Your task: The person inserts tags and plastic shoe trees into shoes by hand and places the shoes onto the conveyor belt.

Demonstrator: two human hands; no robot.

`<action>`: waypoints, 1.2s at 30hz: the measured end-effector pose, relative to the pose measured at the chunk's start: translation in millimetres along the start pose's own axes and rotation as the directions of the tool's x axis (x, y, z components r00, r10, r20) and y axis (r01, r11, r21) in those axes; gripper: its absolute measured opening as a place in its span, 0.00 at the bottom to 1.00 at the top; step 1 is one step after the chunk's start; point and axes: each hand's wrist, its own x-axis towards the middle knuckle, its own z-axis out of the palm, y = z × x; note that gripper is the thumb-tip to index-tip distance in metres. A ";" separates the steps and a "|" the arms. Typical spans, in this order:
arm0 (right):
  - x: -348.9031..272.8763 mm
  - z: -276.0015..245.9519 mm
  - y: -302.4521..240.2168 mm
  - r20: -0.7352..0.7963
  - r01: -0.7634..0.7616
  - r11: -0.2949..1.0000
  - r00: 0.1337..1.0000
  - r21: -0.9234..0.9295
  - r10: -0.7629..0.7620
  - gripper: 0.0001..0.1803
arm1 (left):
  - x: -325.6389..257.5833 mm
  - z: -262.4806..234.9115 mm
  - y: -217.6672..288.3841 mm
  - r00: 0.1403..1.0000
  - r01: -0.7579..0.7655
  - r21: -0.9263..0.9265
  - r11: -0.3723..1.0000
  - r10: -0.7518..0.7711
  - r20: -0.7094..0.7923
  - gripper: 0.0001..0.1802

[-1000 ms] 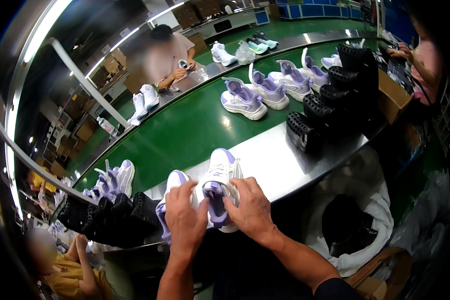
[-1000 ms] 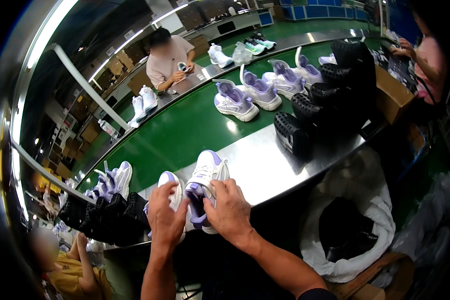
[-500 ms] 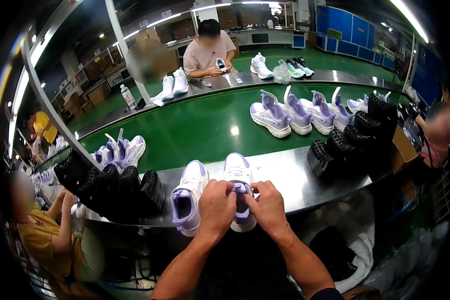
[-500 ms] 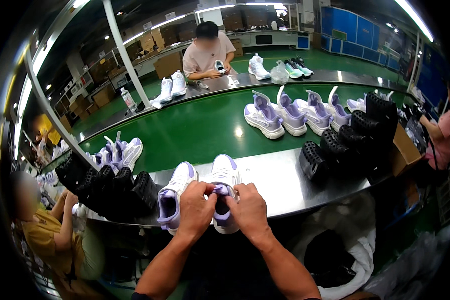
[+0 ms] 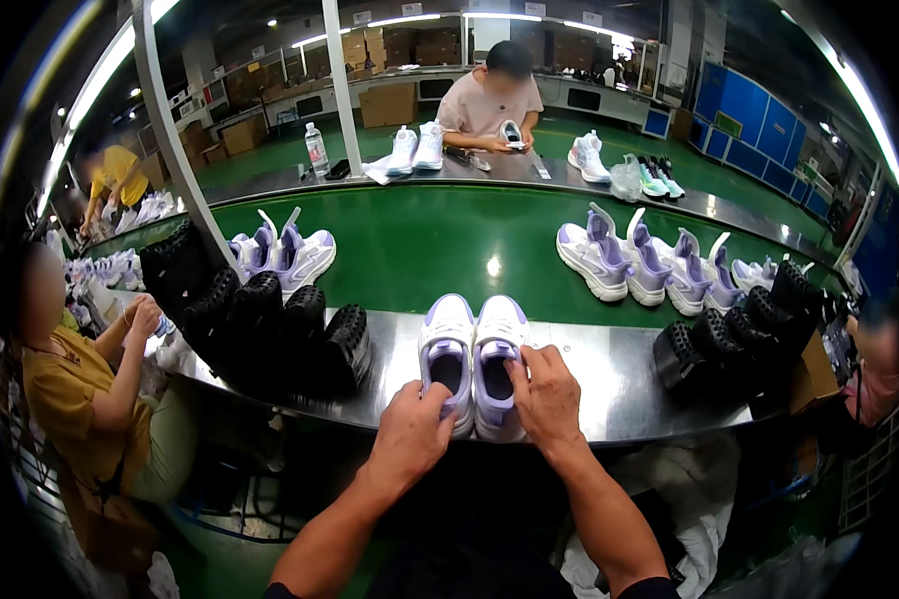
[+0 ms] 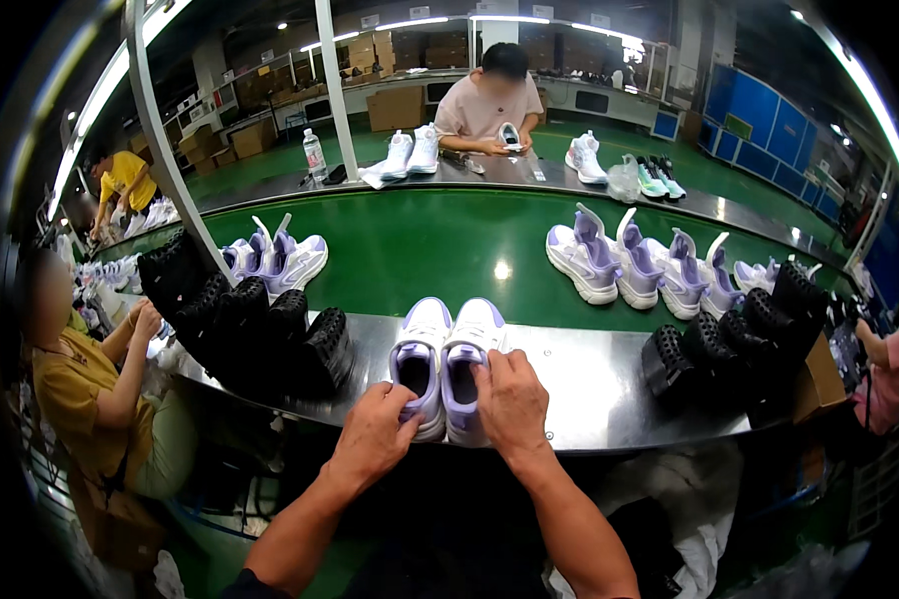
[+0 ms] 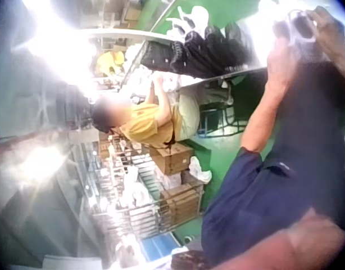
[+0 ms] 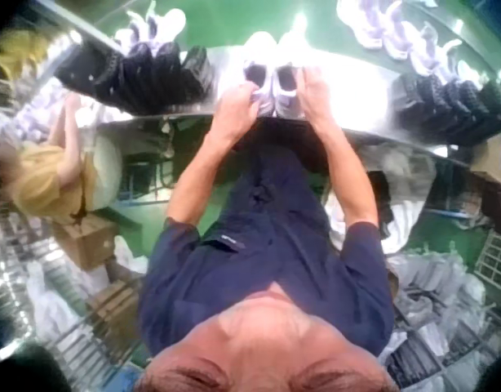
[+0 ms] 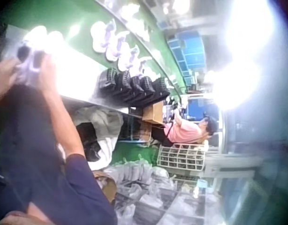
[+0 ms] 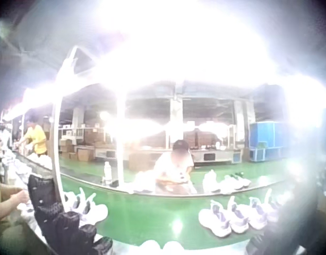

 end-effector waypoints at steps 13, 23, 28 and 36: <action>-15.6 -29.9 -31.5 0.337 0.249 0.965 0.918 -0.084 -0.207 0.17 | -14.9 -0.8 -27.5 0.990 0.125 -0.434 0.892 -0.082 0.117 0.43; 0.8 -17.5 -54.4 0.513 0.426 0.874 0.818 -0.236 -0.261 0.35 | -22.8 44.0 -93.8 0.942 -0.103 -0.193 0.976 0.033 -0.334 0.20; 50.4 30.1 -35.9 0.450 0.436 0.897 0.817 -0.076 -0.360 0.14 | -18.0 55.2 -91.2 0.905 -0.051 -0.122 0.991 -0.006 -0.425 0.13; 193.5 143.4 -18.2 0.436 0.499 0.865 0.790 -0.048 -0.431 0.16 | -9.4 66.2 -89.5 0.829 -0.162 0.055 0.985 0.166 -0.533 0.06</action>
